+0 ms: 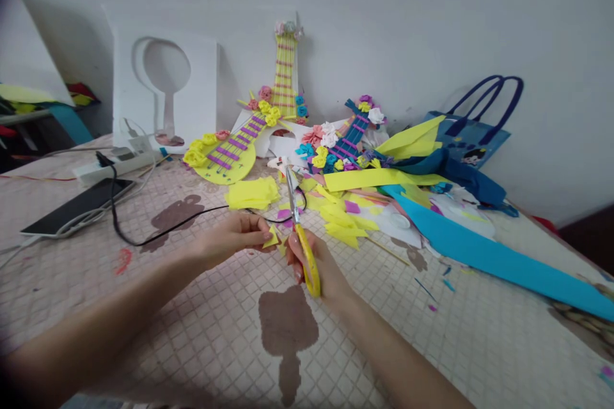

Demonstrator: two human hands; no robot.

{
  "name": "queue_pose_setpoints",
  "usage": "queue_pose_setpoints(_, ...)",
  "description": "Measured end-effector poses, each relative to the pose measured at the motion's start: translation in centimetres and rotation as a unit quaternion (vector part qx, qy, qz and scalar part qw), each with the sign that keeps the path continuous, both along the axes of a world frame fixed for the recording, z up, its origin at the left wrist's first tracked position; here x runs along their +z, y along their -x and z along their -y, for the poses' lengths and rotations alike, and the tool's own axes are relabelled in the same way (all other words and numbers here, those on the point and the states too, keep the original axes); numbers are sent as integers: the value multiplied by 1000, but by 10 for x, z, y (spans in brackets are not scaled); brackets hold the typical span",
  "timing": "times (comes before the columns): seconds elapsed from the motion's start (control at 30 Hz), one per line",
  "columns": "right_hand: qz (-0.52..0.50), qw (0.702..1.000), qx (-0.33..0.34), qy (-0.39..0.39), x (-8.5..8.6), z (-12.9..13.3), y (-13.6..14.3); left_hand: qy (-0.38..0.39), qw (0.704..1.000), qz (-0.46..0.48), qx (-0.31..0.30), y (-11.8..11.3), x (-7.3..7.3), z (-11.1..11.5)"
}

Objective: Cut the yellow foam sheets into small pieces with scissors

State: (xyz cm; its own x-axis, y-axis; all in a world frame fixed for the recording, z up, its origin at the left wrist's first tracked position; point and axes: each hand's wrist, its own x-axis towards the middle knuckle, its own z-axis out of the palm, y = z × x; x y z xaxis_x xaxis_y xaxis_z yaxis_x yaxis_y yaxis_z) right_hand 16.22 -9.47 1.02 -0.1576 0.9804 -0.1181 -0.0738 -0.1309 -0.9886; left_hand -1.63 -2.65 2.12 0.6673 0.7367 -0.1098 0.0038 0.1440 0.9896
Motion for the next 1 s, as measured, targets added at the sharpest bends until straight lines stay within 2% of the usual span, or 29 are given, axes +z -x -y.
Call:
queue_pose_setpoints(0.17,16,998,-52,-6,-3,-3,5,-42,999,-16,5,-1,-4,0)
queue_pose_setpoints(0.33,25,998,-53,-26,-7,-5,10,-62,998,-24,-8,-4,-10,2)
queue_pose_setpoints(0.47,30,998,-55,-32,-9,-6,12,-44,999,-20,-22,-5,-10,3)
queue_pose_setpoints(0.7,62,996,-52,-39,-10,-9,8,11,1000,-11,22,-11,-9,8)
queue_pose_setpoints(0.87,76,995,-45,-43,-14,-10,6,26,999,-11,18,-14,-13,10)
queue_pose_setpoints(1.0,77,995,-49,-44,-16,-10,5,41,998,-12,42,-14,-14,10)
